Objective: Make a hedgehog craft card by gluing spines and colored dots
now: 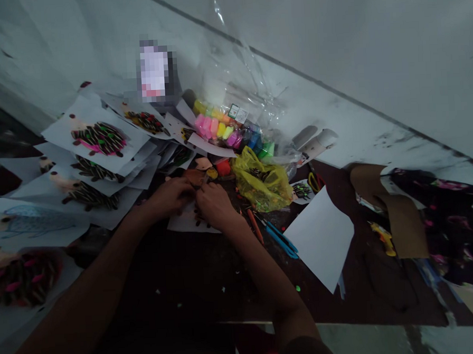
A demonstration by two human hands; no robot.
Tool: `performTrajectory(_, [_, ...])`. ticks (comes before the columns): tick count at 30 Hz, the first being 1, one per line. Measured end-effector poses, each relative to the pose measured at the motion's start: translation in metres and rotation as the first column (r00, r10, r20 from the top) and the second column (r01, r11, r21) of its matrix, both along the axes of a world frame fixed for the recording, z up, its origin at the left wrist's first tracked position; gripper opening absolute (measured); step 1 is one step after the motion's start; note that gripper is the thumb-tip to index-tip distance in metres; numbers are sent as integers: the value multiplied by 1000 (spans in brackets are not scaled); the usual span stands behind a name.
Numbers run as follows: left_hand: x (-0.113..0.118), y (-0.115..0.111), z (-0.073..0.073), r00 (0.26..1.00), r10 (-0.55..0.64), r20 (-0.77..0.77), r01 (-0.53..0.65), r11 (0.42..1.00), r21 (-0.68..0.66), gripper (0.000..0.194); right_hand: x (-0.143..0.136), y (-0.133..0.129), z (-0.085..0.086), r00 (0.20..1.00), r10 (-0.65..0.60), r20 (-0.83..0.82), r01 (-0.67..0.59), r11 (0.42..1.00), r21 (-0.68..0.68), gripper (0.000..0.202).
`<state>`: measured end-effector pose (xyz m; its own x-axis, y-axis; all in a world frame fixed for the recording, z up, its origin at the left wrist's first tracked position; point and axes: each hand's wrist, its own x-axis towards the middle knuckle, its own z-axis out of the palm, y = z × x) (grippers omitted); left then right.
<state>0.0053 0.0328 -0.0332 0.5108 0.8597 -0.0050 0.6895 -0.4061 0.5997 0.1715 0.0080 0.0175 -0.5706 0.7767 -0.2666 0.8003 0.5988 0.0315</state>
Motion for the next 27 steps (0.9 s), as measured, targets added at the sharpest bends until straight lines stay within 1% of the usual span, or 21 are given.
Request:
performTrajectory(4, [-1,1,-1,1000,-19,16,19,1000,-2,22,-1,-2,2,1000,-11,-15,10,1000,-23,30])
performTrajectory(7, [-2,1,-1,999,-19,33,19,1000,-14,22,3,-1,8,997,-39,-60,37,999,-32,27])
performTrajectory(9, [-2,1,-1,999,-10,44,11,1000,-23,21,10,1,14,988,-106,-110,107,994,1,27])
performTrajectory(11, [-2,1,-1,999,-5,44,6,999,-32,21,22,4,22,966,-211,-150,220,975,46,28])
performTrajectory(14, [-2,0,1,1000,-3,31,4,999,-36,22,45,8,28,939,-330,-100,337,939,69,27])
performTrajectory(16, [-2,0,2,1000,-5,28,6,999,-39,23,59,8,27,923,-381,-53,385,919,81,27])
performTrajectory(20, [-2,-1,1,999,-3,33,4,999,-46,22,79,5,19,891,-449,-62,453,886,92,29])
performTrajectory(23, [-2,-2,-2,998,13,54,-11,999,-33,21,83,4,16,892,-445,-81,451,889,79,30])
performTrajectory(27, [-3,-1,-3,998,8,54,-7,1000,-24,20,79,7,15,905,-417,-81,423,903,73,29])
